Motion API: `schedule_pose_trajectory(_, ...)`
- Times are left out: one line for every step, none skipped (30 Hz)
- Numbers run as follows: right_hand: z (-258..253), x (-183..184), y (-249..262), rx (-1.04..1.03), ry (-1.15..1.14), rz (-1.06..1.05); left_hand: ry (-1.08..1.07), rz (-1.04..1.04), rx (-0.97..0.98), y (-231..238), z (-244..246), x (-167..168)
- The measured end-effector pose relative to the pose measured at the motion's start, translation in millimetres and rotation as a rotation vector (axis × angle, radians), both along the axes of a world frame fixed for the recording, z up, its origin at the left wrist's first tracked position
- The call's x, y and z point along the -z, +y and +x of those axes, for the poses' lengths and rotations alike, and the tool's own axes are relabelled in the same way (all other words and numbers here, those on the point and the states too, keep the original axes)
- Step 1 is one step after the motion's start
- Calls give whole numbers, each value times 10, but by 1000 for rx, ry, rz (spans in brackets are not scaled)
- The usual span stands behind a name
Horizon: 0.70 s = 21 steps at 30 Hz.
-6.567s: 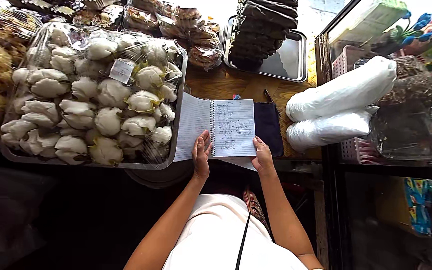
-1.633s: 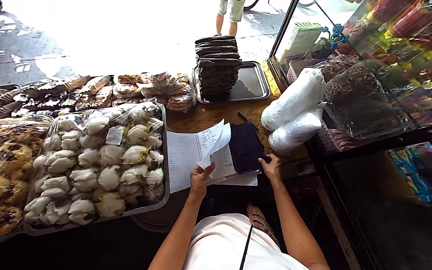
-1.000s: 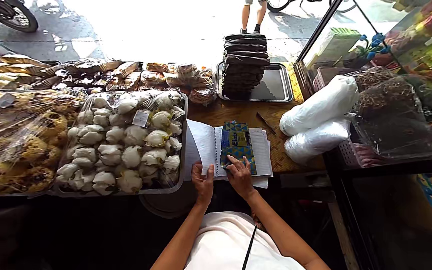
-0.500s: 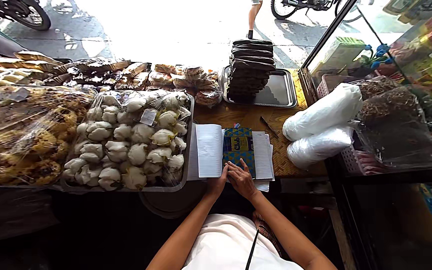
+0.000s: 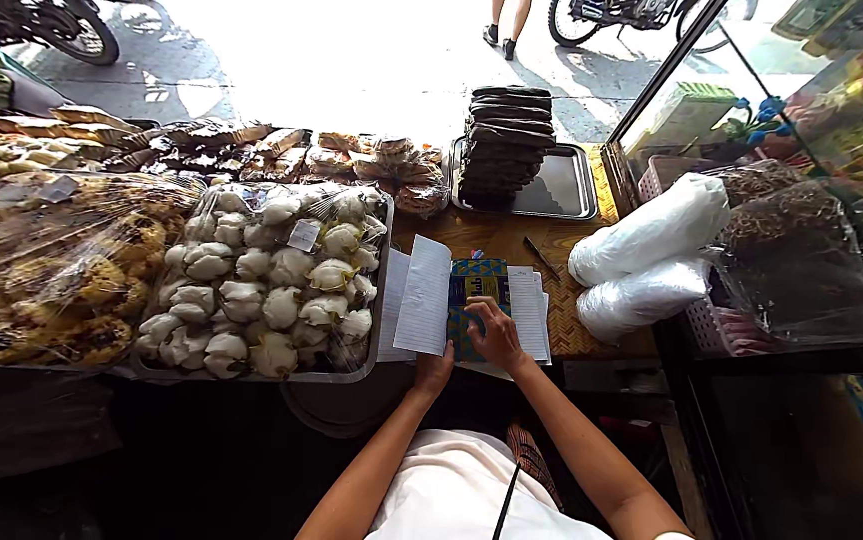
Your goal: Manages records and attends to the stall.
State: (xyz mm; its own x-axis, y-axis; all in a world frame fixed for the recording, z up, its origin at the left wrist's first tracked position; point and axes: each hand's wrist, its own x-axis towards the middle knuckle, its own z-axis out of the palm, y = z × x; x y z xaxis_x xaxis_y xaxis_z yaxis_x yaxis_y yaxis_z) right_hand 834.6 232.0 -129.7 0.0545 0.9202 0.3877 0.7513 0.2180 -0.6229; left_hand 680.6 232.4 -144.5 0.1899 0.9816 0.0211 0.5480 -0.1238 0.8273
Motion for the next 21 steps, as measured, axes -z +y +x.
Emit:
schedule_pose_trajectory(71, -34, 162, 52, -52, -47, 5, 16, 2, -9, -2, 9)
schedule_pose_trajectory(154, -43, 338, 79, -92, -97, 5, 13, 5, -14, -1, 3)
schedule_pose_trajectory(241, -20, 517, 85, -126, -116, 5, 6, 7, -16, 1, -7)
schedule_pose_trajectory(317, -11, 685, 76, -153, -139, 7, 4, 7, -15, -1, -12)
schedule_pose_trajectory(381, -37, 839, 60, -178, -185, 9, -2, 10, -10, -5, -14)
schedule_pose_trajectory(437, -111, 983, 35, -193, -282, 9, -6, 13, -3, -5, -11)
schedule_pose_trajectory(483, -194, 1119, 10, -208, -406, 16, 5, 14, -1, -5, 3)
schedule_pose_trajectory(515, -277, 1240, -15, -214, -535, 24, 24, 15, -4, -6, 17)
schedule_pose_trajectory(539, -351, 1343, -40, -220, -649, 31, 51, 14, -9, -5, 34)
schedule_pose_trajectory(560, -391, 1433, -64, -227, -727, 42, 69, 14, -12, -1, 45)
schedule_pose_trajectory(575, -403, 1505, -84, -231, -771, 56, 80, 18, -15, 1, 49)
schedule_pose_trajectory(583, -388, 1555, -96, -228, -777, 70, 89, 23, -18, 2, 52)
schedule_pose_trajectory(586, -362, 1588, -100, -221, -758, 77, 99, 28, -18, 2, 60)
schedule_pose_trajectory(590, -325, 1611, -99, -215, -729, 72, 111, 32, -17, 1, 79)
schedule_pose_trajectory(594, -284, 1621, -99, -199, -694, 72, 132, 37, -19, -1, 102)
schedule_pose_trajectory(595, -244, 1624, -99, -183, -653, 89, 157, 46, -22, -3, 115)
schedule_pose_trajectory(596, -204, 1627, -98, -175, -614, 114, 194, 57, -24, -4, 125)
schedule_pose_trajectory(588, -202, 1625, -99, -165, -601, 134, 226, 72, -22, -6, 132)
schedule_pose_trajectory(582, -208, 1622, -103, -160, -598, 144, 250, 87, -17, -6, 134)
schedule_pose_trajectory(581, -207, 1618, -108, -152, -590, 133, 281, 107, 1, -4, 136)
schedule_pose_trajectory(585, -202, 1611, -115, -130, -577, 100, 290, 148, 37, -7, 124)
